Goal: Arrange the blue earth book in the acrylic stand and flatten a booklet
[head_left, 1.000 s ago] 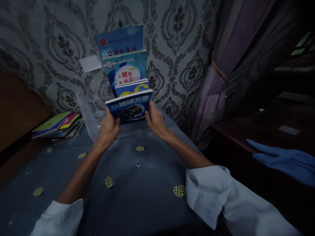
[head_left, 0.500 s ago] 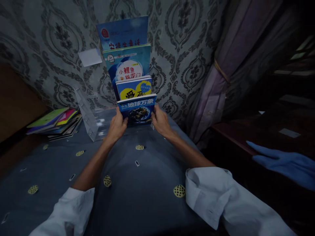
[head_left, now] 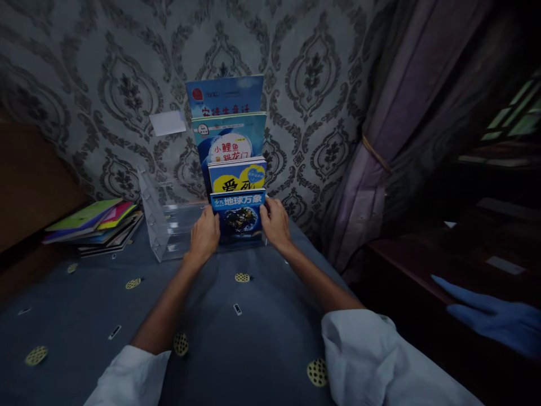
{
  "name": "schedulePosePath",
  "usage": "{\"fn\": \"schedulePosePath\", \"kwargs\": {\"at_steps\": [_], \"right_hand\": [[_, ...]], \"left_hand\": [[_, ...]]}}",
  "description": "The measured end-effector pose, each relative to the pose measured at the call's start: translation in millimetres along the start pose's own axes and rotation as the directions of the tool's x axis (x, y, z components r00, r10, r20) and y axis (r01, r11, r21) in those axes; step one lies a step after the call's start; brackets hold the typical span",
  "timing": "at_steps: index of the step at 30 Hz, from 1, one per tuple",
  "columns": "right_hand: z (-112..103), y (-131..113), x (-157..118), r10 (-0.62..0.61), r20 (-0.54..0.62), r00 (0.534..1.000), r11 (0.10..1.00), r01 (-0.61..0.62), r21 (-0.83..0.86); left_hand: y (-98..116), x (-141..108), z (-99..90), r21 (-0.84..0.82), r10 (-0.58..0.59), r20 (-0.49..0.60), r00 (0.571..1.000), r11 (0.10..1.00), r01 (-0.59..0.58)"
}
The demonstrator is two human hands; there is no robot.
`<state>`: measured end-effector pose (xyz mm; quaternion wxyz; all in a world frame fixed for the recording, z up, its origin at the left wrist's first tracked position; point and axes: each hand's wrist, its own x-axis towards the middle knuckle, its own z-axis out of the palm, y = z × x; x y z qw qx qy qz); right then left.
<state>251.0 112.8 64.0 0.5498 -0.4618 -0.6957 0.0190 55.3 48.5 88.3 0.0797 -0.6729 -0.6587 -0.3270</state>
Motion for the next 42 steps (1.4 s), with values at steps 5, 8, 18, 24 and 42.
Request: {"fn": "schedulePosePath", "kwargs": {"at_steps": [5, 8, 18, 24, 42], "right_hand": [[8.4, 2.8, 13.2, 0.021, -0.071, 0.997, 1.0, -0.02, 0.019], [11.7, 5.7, 15.1, 0.023, -0.111, 0.994, 0.999, -0.019, 0.036], [12.4, 8.9, 13.8, 0.007, -0.154, 0.988, 0.996, 0.007, 0.087], [10.1, 2.4, 19.1, -0.001, -0.155, 0.988, 0.994, 0.018, 0.106], [5.1, 8.1, 28.1, 0.028, -0.163, 0.986, 0.994, -0.01, 0.113]], "left_hand": [[6.5, 4.3, 2.0, 0.059, -0.027, 0.012, 1.0, 0.998, 0.026], [11.4, 7.1, -0.9, 0.11, -0.066, 0.057, 0.996, 0.992, 0.06], [19.9, 10.8, -14.6, 0.316, -0.162, 0.171, 0.972, 0.943, 0.101], [23.5, 10.2, -24.8, 0.265, -0.111, 0.109, 0.988, 0.961, 0.079], [16.2, 12.4, -25.5, 0.078, -0.087, 0.075, 0.993, 0.994, 0.081]]}}
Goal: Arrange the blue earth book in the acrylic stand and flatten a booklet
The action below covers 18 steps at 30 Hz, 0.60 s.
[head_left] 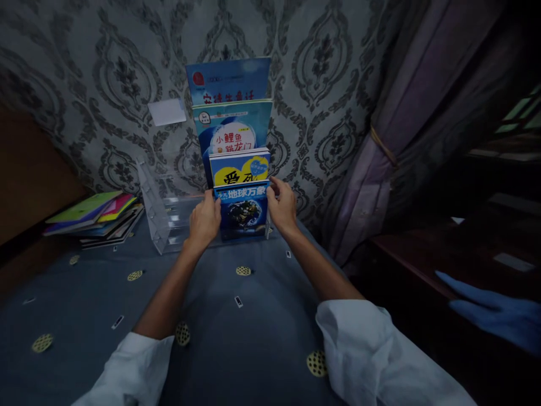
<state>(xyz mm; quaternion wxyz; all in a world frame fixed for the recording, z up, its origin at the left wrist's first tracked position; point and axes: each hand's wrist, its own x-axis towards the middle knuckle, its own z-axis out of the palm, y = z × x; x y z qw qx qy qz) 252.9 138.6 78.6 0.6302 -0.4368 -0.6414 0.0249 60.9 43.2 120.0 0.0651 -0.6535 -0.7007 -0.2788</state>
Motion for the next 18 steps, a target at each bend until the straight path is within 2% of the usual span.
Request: {"fn": "schedulePosePath", "kwargs": {"at_steps": [6, 14, 18], "right_hand": [[1.7, 5.2, -0.1, 0.001, -0.005, 1.0, 1.0, -0.001, -0.004], [-2.8, -2.0, 1.0, 0.032, 0.003, 0.999, 0.999, -0.032, 0.021], [-7.7, -5.8, 2.5, -0.001, -0.002, 1.0, 0.999, 0.001, 0.039]], "left_hand": [[-4.3, 3.4, 4.6, -0.109, -0.004, 0.005, 1.0, 0.994, 0.004], [-2.4, -3.2, -3.7, -0.088, -0.026, 0.038, 0.999, 0.996, 0.029], [-0.5, -8.1, -7.2, -0.094, -0.037, 0.049, 0.998, 0.995, 0.041]]}}
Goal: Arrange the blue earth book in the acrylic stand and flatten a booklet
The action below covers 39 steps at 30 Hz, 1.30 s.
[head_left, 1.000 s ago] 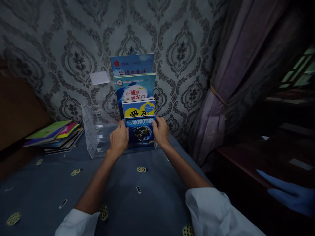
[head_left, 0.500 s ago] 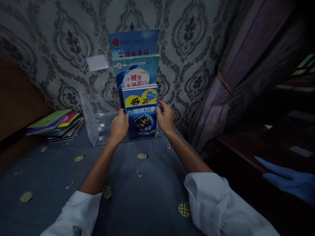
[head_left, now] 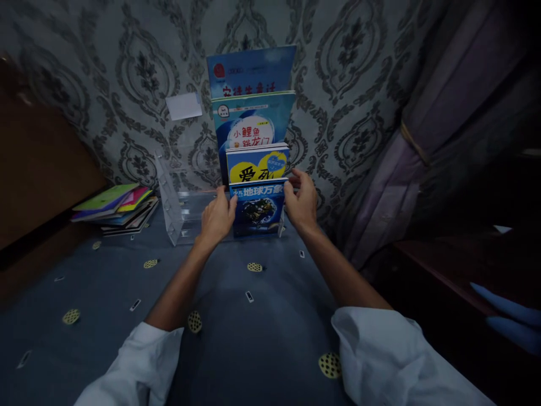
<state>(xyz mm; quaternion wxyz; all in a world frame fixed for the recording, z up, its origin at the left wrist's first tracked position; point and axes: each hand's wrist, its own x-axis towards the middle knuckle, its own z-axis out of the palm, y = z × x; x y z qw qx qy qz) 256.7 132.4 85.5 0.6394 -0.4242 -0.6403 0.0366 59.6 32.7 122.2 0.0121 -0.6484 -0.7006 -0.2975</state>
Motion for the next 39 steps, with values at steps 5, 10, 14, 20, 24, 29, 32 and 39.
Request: {"fn": "schedulePosePath", "kwargs": {"at_steps": [5, 10, 14, 20, 24, 29, 32, 39], "right_hand": [[-4.4, -4.5, 0.0, -0.034, -0.055, 0.998, 0.999, 0.035, 0.023], [-8.5, -13.0, -1.2, -0.072, -0.103, 0.992, 0.997, 0.07, -0.029], [-19.9, -32.2, -3.2, -0.11, -0.12, 0.987, 0.993, 0.104, -0.057], [-37.7, -77.0, -39.9, -0.381, -0.037, 0.924, 0.923, 0.377, -0.082], [-31.2, -90.5, -94.4, -0.531, 0.24, 0.813, 0.847, 0.522, 0.103], [-21.2, -87.8, -153.3, -0.57, 0.469, 0.675, 0.821, 0.494, 0.286], [-18.5, -79.2, -164.5, -0.557, 0.536, 0.635, 0.827, 0.484, 0.286], [-13.7, -53.5, -159.0, -0.395, 0.631, 0.668, 0.919, 0.298, 0.26]], "left_hand": [[3.3, -10.3, -4.6, 0.008, -0.019, 0.029, 0.999, 1.0, 0.019], [-5.9, -19.4, -14.3, 0.05, 0.0, 0.047, 0.999, 0.999, -0.002], [-37.5, -28.4, -27.9, 0.132, 0.048, 0.021, 0.999, 0.99, -0.05], [-135.4, -38.8, -67.3, 0.363, -0.059, -0.052, 0.997, 0.929, 0.074], [-215.0, -20.4, -111.5, 0.512, -0.283, -0.167, 0.944, 0.794, 0.328], [-295.9, 23.5, -155.1, 0.578, -0.423, -0.15, 0.894, 0.696, 0.426], [-330.3, 50.1, -165.4, 0.611, -0.468, -0.052, 0.882, 0.684, 0.399], [-377.2, 105.1, -171.4, 0.655, -0.476, 0.21, 0.854, 0.717, 0.239]]}}
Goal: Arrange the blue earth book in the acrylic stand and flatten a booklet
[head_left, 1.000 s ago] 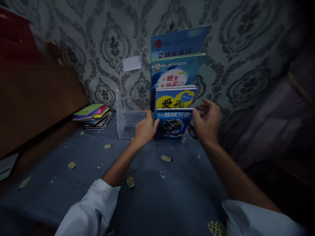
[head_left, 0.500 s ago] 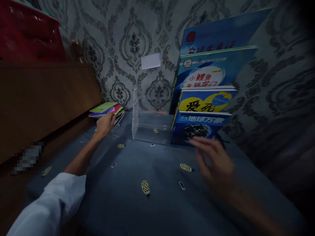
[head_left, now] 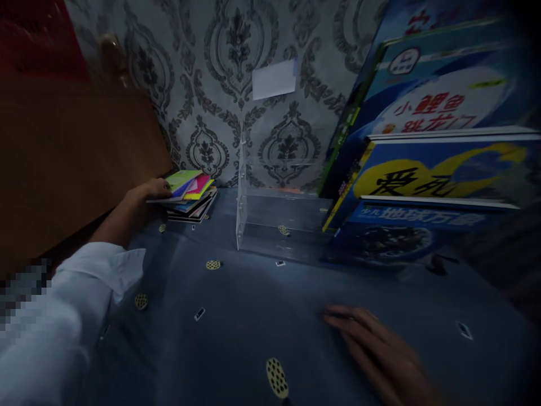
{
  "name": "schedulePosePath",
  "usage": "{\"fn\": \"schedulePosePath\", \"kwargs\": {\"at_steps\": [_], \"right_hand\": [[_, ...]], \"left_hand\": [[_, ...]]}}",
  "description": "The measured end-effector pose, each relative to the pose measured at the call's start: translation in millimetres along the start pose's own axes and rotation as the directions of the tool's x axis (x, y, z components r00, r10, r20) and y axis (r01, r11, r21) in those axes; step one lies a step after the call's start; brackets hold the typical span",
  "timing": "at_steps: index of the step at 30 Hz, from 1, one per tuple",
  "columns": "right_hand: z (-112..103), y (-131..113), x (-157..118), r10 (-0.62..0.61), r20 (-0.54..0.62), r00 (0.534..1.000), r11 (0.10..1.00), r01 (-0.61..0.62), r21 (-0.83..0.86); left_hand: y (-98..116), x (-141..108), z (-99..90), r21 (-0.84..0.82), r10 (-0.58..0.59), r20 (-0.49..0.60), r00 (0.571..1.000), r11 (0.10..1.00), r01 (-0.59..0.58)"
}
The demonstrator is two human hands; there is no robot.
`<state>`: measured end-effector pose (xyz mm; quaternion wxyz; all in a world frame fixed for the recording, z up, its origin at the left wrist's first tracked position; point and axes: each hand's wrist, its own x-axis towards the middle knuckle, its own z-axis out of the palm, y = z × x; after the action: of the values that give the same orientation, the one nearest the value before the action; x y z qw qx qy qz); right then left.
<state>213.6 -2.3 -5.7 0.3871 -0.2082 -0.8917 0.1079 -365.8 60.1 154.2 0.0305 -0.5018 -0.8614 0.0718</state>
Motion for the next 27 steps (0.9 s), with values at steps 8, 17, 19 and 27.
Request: {"fn": "schedulePosePath", "kwargs": {"at_steps": [8, 17, 19, 27], "right_hand": [[1.3, 14.2, -7.8, 0.074, 0.064, 0.995, 0.996, -0.077, 0.036], [-1.3, 7.9, -3.8, 0.055, 0.092, 0.994, 0.997, -0.059, 0.049], [0.2, 7.4, -4.6, 0.073, 0.096, 0.993, 0.996, -0.077, 0.044], [2.4, 4.0, -2.7, -0.012, 0.049, 0.999, 1.0, 0.011, 0.014]], "left_hand": [[7.8, 19.8, 0.1, 0.127, 0.056, 0.044, 0.997, 0.99, -0.061], [23.8, -29.6, -1.8, 0.227, 0.085, -0.109, 0.99, 0.972, -0.059], [26.8, -49.8, -5.9, 0.234, 0.097, -0.139, 0.986, 0.97, -0.062], [22.1, -136.7, 40.6, 0.285, 0.263, -0.384, 0.885, 0.946, -0.157]]}}
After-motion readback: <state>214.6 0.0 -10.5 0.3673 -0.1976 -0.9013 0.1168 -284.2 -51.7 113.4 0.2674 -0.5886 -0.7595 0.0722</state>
